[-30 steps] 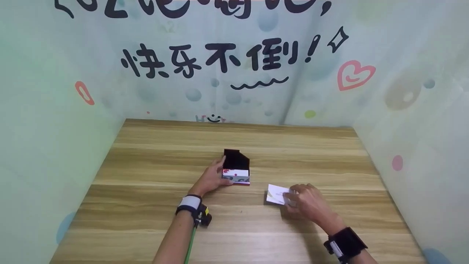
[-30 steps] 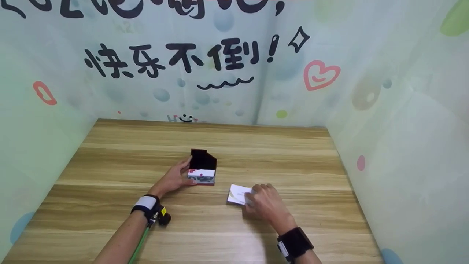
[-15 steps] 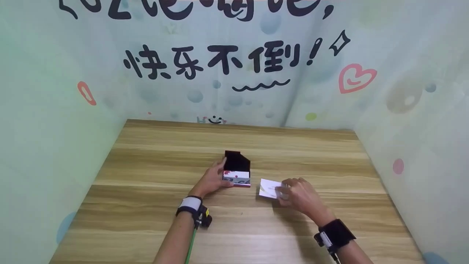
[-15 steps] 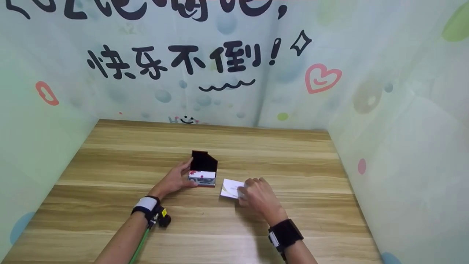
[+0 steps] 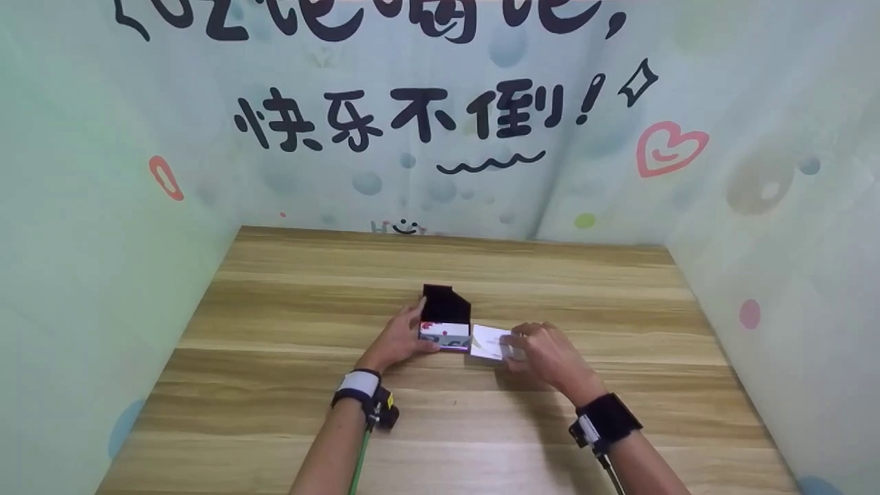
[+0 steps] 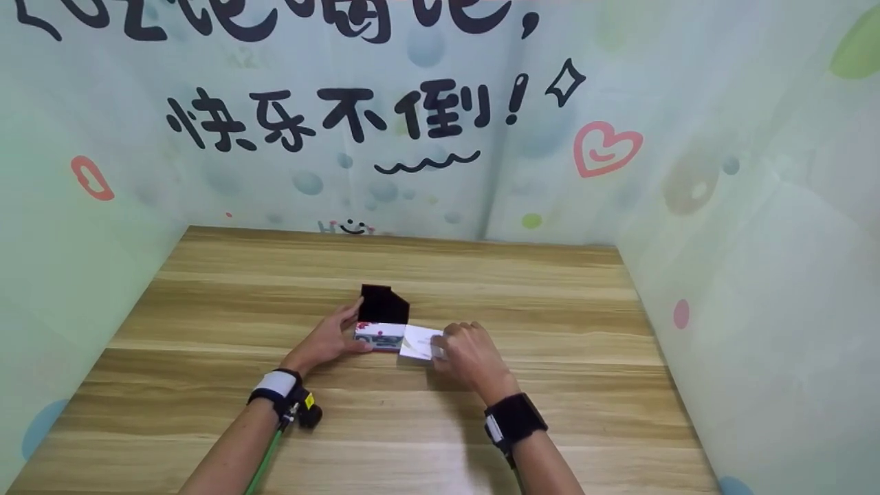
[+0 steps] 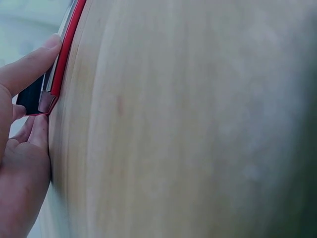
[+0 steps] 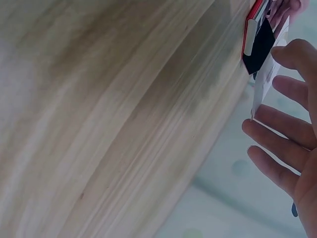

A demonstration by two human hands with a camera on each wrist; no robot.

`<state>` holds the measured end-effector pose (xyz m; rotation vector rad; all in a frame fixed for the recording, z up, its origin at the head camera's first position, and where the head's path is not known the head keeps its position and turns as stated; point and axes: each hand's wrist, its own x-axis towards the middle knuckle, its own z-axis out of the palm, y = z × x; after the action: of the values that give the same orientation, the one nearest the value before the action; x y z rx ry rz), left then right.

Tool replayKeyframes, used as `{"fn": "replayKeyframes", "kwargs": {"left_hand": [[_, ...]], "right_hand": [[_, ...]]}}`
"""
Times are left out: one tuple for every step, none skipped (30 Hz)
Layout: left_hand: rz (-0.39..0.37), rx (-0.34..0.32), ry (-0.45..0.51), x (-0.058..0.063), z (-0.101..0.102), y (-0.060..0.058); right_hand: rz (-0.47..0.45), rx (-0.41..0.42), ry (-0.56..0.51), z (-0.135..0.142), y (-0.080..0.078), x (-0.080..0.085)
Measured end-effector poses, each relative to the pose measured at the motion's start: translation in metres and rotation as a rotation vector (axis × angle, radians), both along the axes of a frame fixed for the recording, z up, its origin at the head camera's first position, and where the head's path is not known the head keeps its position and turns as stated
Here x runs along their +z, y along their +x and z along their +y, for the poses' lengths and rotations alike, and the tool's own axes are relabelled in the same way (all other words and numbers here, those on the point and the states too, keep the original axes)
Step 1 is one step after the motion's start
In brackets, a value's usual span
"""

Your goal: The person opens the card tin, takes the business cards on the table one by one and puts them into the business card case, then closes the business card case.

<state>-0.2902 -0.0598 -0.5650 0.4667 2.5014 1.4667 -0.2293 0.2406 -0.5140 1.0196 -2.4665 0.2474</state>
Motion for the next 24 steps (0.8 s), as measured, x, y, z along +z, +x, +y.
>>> {"fn": "replayKeyframes", "kwargs": {"left_hand": [[0.000,0.000,-0.002,0.000,0.000,0.000],[0.001,0.000,0.001,0.000,0.000,0.000],[-0.001,-0.001,0.004,0.000,0.000,0.001],[-0.003,-0.001,0.004,-0.001,0.000,0.001],[-0.002,-0.004,0.009,-0.001,0.000,0.002],[-0.006,-0.006,0.011,0.000,0.000,0.002],[-0.008,-0.006,0.013,0.000,0.000,0.002],[-0.012,-0.004,0.012,0.000,0.000,0.003],[-0.016,-0.004,0.012,0.000,0.000,0.003],[-0.021,-0.002,0.012,0.000,0.001,0.003],[-0.026,0.000,0.012,0.000,0.001,0.003],[-0.036,0.004,0.008,0.001,0.001,0.003],[-0.043,0.006,0.006,0.001,0.001,0.003],[-0.048,0.006,0.001,0.001,0.001,0.002],[-0.052,0.007,-0.001,0.001,0.001,0.001],[-0.058,0.009,-0.001,0.001,0.001,0.001],[-0.062,0.010,-0.003,0.001,0.001,0.000],[-0.065,0.011,-0.006,0.001,0.001,0.000],[-0.063,0.010,-0.003,0.001,0.001,-0.001],[-0.062,0.010,0.001,0.000,0.001,-0.001],[-0.060,0.011,0.006,0.000,0.001,-0.001],[-0.058,0.011,0.010,0.000,0.001,-0.001],[-0.055,0.011,0.012,0.000,0.001,-0.001],[-0.053,0.010,0.010,-0.001,0.001,-0.001]], "right_hand": [[-0.013,-0.005,-0.003,-0.002,-0.002,0.000],[-0.027,-0.006,-0.006,-0.004,-0.003,0.000],[-0.039,-0.005,-0.010,-0.006,-0.004,0.001],[-0.047,-0.002,-0.014,-0.007,-0.006,0.001],[-0.054,0.003,-0.018,-0.009,-0.007,0.002],[-0.062,0.011,-0.021,-0.011,-0.009,0.002],[-0.063,0.020,-0.023,-0.013,-0.011,0.003],[-0.063,0.031,-0.024,-0.014,-0.012,0.003],[-0.057,0.037,-0.020,-0.016,-0.014,0.004],[-0.050,0.042,-0.017,-0.018,-0.015,0.004],[-0.044,0.045,-0.011,-0.020,-0.017,0.005],[-0.043,0.050,-0.007,-0.022,-0.019,0.006],[-0.047,0.056,-0.007,-0.024,-0.020,0.007],[-0.056,0.058,-0.004,-0.026,-0.022,0.008],[-0.066,0.056,0.003,-0.028,-0.023,0.009],[-0.078,0.055,0.004,-0.030,-0.024,0.010],[-0.088,0.049,0.009,-0.032,-0.025,0.011],[-0.099,0.044,0.013,-0.034,-0.026,0.012],[-0.109,0.039,0.018,-0.036,-0.026,0.012],[-0.114,0.029,0.027,-0.039,-0.027,0.013],[-0.115,0.023,0.033,-0.040,-0.027,0.013],[-0.116,0.018,0.037,-0.042,-0.028,0.013],[-0.121,0.012,0.045,-0.044,-0.029,0.013],[-0.130,0.008,0.051,-0.046,-0.030,0.013]]}}
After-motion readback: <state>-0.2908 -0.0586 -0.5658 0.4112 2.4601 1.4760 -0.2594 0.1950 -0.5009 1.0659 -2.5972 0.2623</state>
